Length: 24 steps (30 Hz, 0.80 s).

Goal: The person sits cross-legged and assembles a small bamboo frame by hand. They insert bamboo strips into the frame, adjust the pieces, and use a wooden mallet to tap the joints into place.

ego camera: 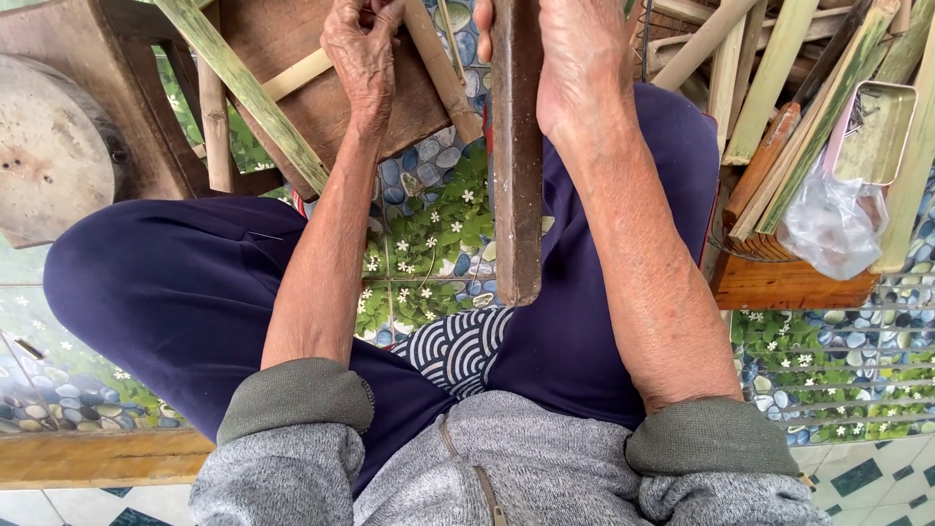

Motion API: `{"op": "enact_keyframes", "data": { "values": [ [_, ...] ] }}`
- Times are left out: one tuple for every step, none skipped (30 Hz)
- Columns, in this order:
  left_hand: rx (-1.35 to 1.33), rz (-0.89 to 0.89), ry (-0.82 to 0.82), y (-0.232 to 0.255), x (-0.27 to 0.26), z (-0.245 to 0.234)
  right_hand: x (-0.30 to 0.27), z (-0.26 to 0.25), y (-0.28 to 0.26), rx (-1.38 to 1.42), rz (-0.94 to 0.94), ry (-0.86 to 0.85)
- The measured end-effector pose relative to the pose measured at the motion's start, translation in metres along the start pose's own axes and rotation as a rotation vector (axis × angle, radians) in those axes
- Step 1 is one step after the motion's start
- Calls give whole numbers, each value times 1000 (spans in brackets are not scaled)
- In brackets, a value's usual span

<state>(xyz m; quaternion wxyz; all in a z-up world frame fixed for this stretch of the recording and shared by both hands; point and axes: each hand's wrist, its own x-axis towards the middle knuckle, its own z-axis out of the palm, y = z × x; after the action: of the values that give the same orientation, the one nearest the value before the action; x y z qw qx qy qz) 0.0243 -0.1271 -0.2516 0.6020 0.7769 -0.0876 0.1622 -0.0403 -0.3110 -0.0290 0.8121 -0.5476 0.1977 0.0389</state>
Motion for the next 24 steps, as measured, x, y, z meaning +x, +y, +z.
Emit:
{"op": "enact_keyframes", "data": {
  "values": [
    [-1, -1, -4, 1, 0, 0, -1, 0, -1, 2, 1, 4],
    [-30, -24, -9, 1, 0, -1, -1, 1, -1, -9, 29, 41],
    [-59, -48, -14, 1, 0, -2, -2, 3, -2, -19, 57, 79],
    [-58, -47, -15, 1, 0, -1, -2, 3, -3, -18, 56, 78],
    [-88, -76, -19, 1, 0, -1, -3, 4, -4, -31, 63, 80],
    [-118, -106, -24, 1, 0, -1, -3, 5, -4, -43, 70, 83],
    [-116, -106, -26, -2, 1, -2, -1, 4, -2, -41, 71, 84],
    [-44, -75, -6, -6, 0, -3, 0, 2, 1, -21, 62, 86],
    [29, -43, 13, -9, 0, -3, 1, 0, 4, -2, 52, 89],
    [29, -45, 9, -4, 1, -4, 1, -2, 7, 0, 54, 92],
    [-25, -44, -12, 2, 2, -6, 1, -4, 10, -4, 29, 74],
    [-82, -42, -31, 7, 4, -6, 2, -6, 12, -11, 2, 56],
    [-83, -42, -33, 9, 4, -6, 1, -6, 11, -11, 2, 59],
    [-94, -38, -36, 11, 4, -6, 0, -6, 10, -23, 21, 42],
    [-106, -34, -39, 12, 4, -6, -1, -6, 10, -36, 40, 26],
    [-105, -34, -40, 11, 4, -6, 0, -5, 11, -35, 41, 26],
    [-113, -46, -33, 10, 3, -6, 1, -5, 13, -21, 37, 35],
    [-123, -57, -25, 8, 3, -5, 2, -5, 14, -8, 33, 45],
    [-124, -58, -26, 5, 3, -5, 4, -4, 16, -8, 33, 46],
    [-126, -80, -18, 2, 2, -4, 6, -4, 18, 10, 44, 57],
    [-127, -102, -11, -2, 1, -4, 8, -4, 21, 28, 54, 68],
    [-128, -103, -12, -2, 1, -4, 9, -4, 22, 28, 55, 69],
    [-126, -82, -14, -2, 0, -4, 10, -3, 24, 45, 74, 102],
    [-125, -61, -17, -1, 0, -4, 11, -2, 25, 61, 92, 135]
  ]
}}
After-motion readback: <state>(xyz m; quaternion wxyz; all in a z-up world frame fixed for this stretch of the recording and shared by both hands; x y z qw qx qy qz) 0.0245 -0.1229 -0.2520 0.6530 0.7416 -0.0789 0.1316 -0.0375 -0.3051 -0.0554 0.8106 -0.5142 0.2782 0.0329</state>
